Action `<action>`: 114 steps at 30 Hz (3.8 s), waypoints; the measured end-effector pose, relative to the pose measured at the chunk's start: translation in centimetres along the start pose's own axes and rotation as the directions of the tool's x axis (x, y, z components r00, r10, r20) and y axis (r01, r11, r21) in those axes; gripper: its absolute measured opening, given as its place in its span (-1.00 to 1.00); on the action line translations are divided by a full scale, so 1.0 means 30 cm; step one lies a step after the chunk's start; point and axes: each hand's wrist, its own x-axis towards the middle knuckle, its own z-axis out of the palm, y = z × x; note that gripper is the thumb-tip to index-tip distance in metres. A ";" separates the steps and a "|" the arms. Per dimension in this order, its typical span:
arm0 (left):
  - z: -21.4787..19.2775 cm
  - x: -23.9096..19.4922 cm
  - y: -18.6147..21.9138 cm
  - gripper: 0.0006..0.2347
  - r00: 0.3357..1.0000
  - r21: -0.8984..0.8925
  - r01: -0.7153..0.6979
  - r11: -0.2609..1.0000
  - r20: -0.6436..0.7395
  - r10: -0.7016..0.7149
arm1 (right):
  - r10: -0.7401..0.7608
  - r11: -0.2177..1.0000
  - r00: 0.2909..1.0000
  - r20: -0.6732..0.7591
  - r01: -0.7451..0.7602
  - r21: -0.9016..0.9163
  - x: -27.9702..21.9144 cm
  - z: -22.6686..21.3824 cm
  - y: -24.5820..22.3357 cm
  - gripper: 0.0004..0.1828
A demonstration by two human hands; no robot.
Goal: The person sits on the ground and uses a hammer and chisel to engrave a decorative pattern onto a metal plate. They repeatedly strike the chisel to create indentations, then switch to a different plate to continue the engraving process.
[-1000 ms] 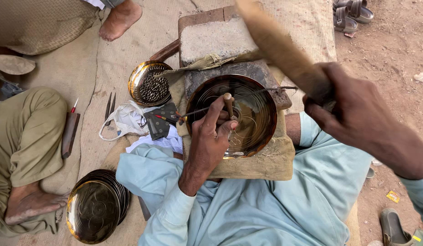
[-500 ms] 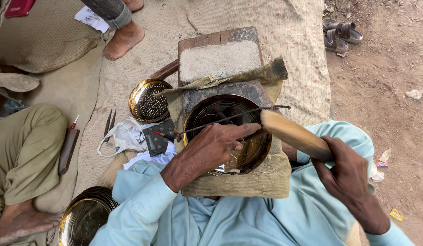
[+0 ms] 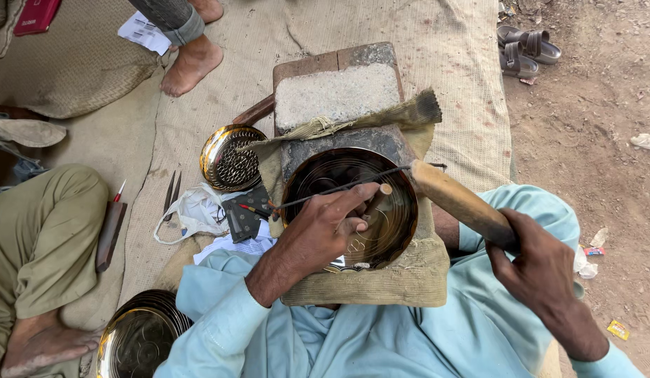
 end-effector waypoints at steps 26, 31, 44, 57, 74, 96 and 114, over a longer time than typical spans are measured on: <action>0.213 -0.130 -0.025 -0.57 0.681 -0.299 0.389 0.871 -0.543 -0.491 | -0.268 0.752 0.739 0.618 0.562 -0.346 0.486 -0.236 -0.440 -0.52; 0.263 -0.135 -0.016 -0.55 0.556 -0.405 0.309 0.860 -0.657 -0.509 | -0.404 0.644 0.653 0.640 0.700 -0.308 0.531 -0.256 -0.561 -0.42; 0.259 -0.135 -0.025 -0.62 0.613 -0.488 0.200 0.849 -0.613 -0.498 | -0.652 0.423 0.596 0.469 0.799 -0.427 0.508 -0.264 -0.544 -0.41; 0.247 -0.121 -0.033 -0.54 0.674 -0.317 0.305 0.898 -0.594 -0.439 | -0.416 0.767 0.748 0.518 0.595 -0.243 0.518 -0.244 -0.473 -0.67; 0.060 -0.023 -0.035 -0.39 1.000 0.054 0.016 0.998 0.021 -0.017 | -0.075 0.985 0.988 0.137 0.052 0.164 0.099 -0.106 -0.060 -0.71; 0.160 -0.101 0.005 -0.58 0.775 -0.427 0.326 0.843 -0.390 -0.497 | -0.091 0.990 0.996 -0.012 0.092 0.110 0.074 -0.022 0.017 -0.51; 0.267 -0.127 -0.021 -0.52 0.628 -0.475 0.329 0.816 -0.535 -0.565 | -0.531 0.257 0.657 0.535 0.726 -0.638 0.550 -0.333 -0.543 -0.40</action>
